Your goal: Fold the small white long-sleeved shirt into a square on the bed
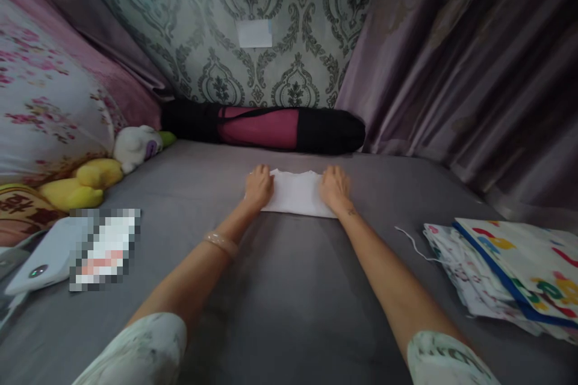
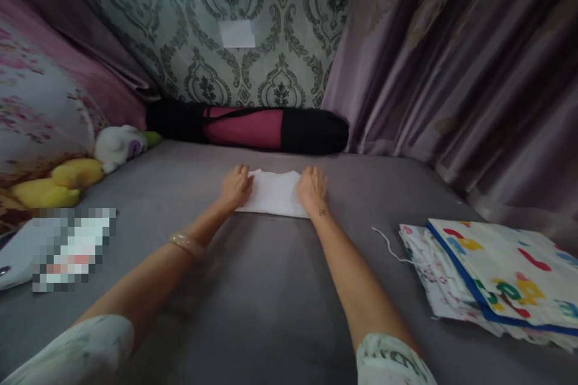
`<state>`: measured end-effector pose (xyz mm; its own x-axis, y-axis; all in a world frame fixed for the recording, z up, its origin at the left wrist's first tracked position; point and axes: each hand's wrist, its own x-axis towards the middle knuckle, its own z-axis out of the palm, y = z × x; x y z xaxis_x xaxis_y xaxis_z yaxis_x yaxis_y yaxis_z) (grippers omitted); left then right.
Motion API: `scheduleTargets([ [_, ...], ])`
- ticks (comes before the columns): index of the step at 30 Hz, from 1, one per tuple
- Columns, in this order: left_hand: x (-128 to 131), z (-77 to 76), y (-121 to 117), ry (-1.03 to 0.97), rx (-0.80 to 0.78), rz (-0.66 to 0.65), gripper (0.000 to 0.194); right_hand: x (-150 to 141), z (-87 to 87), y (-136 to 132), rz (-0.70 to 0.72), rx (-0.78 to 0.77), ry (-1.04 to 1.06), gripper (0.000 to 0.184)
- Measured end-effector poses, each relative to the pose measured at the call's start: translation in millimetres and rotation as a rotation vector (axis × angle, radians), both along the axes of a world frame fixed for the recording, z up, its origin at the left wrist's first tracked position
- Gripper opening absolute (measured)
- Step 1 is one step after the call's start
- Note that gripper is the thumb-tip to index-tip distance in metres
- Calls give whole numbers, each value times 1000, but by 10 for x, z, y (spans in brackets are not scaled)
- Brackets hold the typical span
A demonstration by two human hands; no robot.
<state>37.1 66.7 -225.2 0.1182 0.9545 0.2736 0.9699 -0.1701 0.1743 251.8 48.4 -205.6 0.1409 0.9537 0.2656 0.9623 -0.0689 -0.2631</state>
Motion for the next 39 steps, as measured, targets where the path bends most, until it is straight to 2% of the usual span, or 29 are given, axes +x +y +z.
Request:
scheduleTargets([
  [2,185,-35,-21,44,-41,-146,43,-226,-44,-1,214,-33,-50,44],
  [4,325,-100,-13,75,-79,-192,48,-406,-119,14,372,-86,-88,49],
  [7,385,-213,35,113,-116,-200,51,-541,-234,47,445,-147,-99,54],
  [12,282,-338,86,103,-146,-176,52,-553,-353,75,452,-173,-97,56],
  [17,249,-369,56,78,-118,-134,53,-555,-421,60,433,-95,-96,54],
  [23,161,-335,45,62,-116,-31,60,-508,-467,49,273,-62,-83,54],
  [29,38,-326,64,70,-153,-16,65,-265,-474,-7,182,-85,-78,58],
  [34,-80,-324,39,86,-161,10,67,-44,-489,-40,167,-89,-105,59],
  [39,-258,-299,17,89,-175,-17,63,197,-505,-22,203,-166,-99,60],
])
